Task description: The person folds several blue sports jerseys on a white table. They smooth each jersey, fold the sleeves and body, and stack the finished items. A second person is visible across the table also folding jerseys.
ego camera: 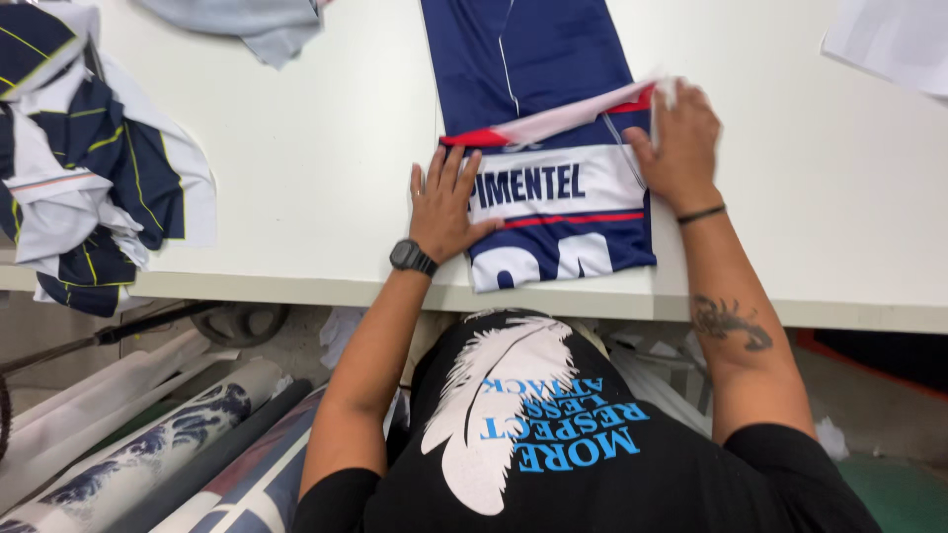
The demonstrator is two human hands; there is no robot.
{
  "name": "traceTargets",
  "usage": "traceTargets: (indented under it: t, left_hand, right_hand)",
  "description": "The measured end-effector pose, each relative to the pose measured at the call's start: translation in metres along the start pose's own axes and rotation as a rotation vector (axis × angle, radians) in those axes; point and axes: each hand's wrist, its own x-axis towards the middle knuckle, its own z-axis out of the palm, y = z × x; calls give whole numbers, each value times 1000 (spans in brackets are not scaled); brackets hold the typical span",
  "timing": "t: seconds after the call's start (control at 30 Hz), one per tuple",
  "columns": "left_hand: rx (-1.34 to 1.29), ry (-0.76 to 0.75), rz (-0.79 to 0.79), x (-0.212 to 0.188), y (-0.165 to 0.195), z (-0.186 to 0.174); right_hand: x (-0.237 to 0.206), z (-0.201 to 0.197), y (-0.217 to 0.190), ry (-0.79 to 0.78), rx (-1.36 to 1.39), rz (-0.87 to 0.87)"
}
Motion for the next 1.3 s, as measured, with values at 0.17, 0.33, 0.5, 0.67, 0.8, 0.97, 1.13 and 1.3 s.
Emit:
traceTargets:
  t: [0.17,0.33,0.5,0.67,0.8,0.97,1.13,1.3]
  left_hand:
    - [10,170,53,-21,-14,20]
    - [132,-8,163,3,-24,25]
    - [70,-134,56,25,-22,13]
    - [6,-50,92,20,-26,12]
    - [-1,-36,85,17,-33,20]
    - [95,-75,114,19,-31,21]
    - [143,-263,18,26,-29,4]
    - [91,-283,14,23,-32,-11]
  right_hand:
    - [-34,4,-37,-29,384,-100]
    - [-25,28,-52,-201,194,-305]
    - [-14,25,-26,-161,205,-184]
    - [-28,14,-25,-145,218,-132]
    - [-60,0,-16,-162,190,-32]
    - [-89,8,-8,-181,221,75]
    - [-95,10,-13,-173,186,83]
    - [-113,-1,-38,-174,155,121]
